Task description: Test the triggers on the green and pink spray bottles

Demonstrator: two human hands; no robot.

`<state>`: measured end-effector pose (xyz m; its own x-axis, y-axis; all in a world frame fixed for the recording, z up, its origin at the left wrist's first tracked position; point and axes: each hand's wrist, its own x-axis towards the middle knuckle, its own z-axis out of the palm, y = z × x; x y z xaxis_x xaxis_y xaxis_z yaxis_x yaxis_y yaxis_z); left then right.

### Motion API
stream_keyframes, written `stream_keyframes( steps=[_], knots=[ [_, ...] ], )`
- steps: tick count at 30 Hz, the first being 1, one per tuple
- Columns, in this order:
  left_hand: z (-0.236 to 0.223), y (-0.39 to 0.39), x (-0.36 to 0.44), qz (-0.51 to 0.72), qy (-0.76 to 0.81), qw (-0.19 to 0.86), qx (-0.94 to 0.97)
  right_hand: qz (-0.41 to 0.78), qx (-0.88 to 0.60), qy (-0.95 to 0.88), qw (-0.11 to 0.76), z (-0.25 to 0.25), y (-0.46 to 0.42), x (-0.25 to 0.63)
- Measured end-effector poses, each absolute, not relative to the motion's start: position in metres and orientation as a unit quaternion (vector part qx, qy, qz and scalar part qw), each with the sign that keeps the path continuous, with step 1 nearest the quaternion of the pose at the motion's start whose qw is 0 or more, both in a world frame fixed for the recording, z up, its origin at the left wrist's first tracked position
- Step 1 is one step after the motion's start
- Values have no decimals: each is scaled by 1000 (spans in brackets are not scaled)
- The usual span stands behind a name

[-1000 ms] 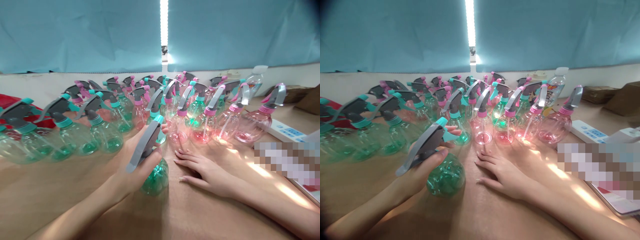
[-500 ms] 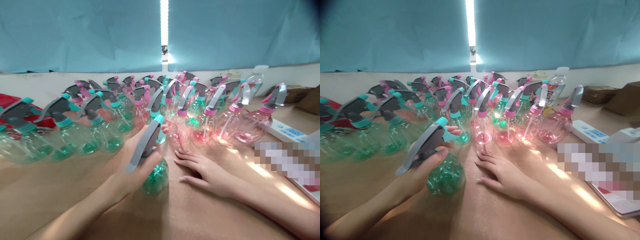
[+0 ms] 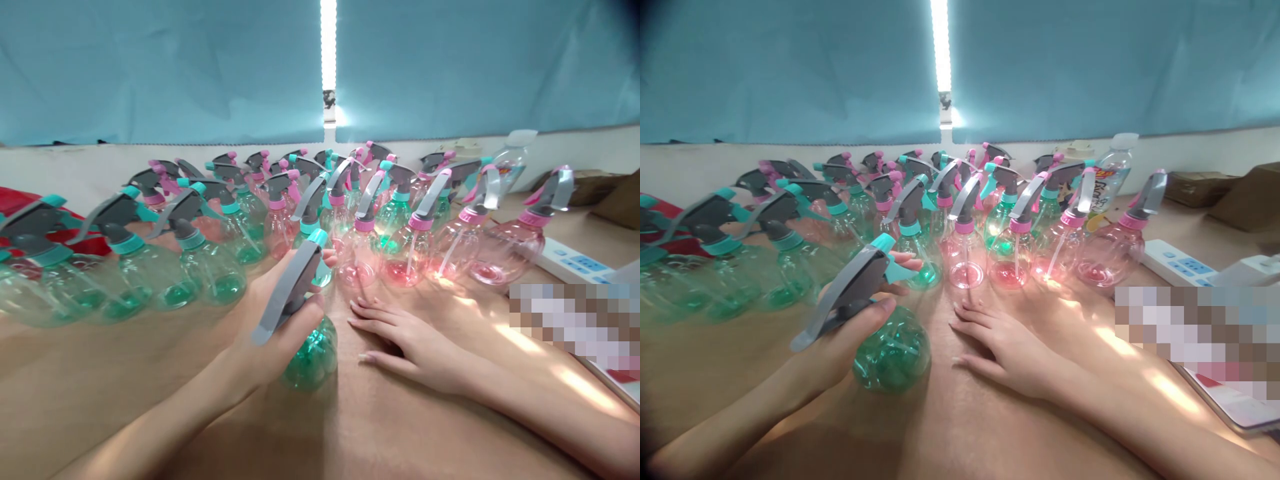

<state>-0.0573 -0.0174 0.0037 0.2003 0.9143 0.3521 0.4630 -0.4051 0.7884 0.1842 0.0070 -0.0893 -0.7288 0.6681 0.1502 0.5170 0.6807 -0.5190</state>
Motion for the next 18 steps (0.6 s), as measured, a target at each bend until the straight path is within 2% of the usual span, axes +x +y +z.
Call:
stream_keyframes(
  steps=[18],
  knots=[
    [9, -14, -55, 429, 449, 273, 735, 230, -331, -900, 166, -89, 7, 184]
  ],
)
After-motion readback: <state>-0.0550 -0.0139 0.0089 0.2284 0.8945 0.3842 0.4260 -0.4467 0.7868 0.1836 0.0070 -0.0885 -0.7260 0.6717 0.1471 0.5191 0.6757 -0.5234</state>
